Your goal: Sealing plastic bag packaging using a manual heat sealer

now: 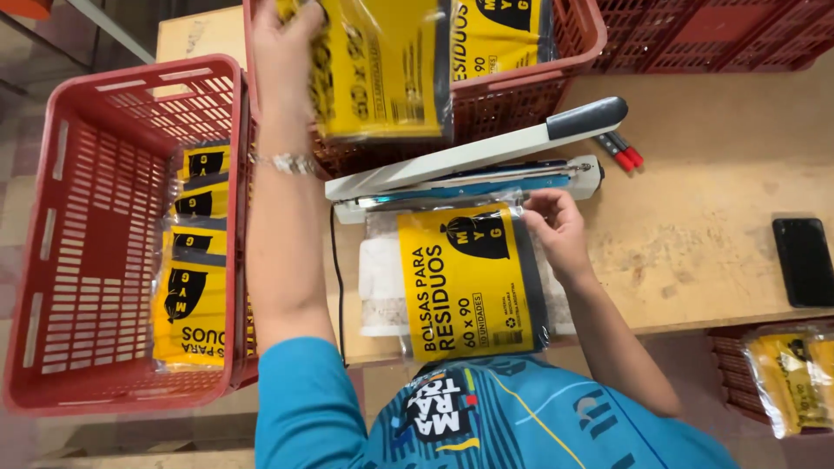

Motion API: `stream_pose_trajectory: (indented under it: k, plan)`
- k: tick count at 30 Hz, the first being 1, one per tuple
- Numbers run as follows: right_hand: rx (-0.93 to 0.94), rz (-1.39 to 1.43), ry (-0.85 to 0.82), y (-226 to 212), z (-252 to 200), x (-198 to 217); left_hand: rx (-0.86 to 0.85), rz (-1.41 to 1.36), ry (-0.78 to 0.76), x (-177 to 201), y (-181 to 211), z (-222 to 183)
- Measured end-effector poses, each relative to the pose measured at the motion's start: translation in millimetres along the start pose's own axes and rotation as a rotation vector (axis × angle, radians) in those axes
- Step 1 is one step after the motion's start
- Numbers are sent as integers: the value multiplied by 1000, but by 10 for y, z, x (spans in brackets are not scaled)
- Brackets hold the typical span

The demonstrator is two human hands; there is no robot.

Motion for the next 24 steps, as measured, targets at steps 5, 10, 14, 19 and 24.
stream_pose_trajectory:
  k: [5, 10, 14, 19, 24]
  plan:
    - [-275, -477, -26, 213, -124, 128, -378, 637, 168, 476, -322, 423]
    - [-194, -794, 19, 967, 223, 550, -37, 847, -174, 184, -701, -960]
    - [94, -1103, 97, 1302, 503, 523, 293, 1113, -452, 123, -1841, -1789]
    - [-117, -1308, 53, 1408, 895, 455, 282, 1173, -279, 21, -2744, -2120]
    - [-204, -1109, 41, 1572, 1011, 408, 232, 1130, -150, -84, -2815, -2120]
Point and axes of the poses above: each hand's wrist, its own z-axis towards the middle knuckle, its own x-axis out of the back of the hand, y = z × x, the point moved 6 cm from there along z, towards the middle knuckle, and after that the axes turned 5 degrees about z, right-handed, at the moved point
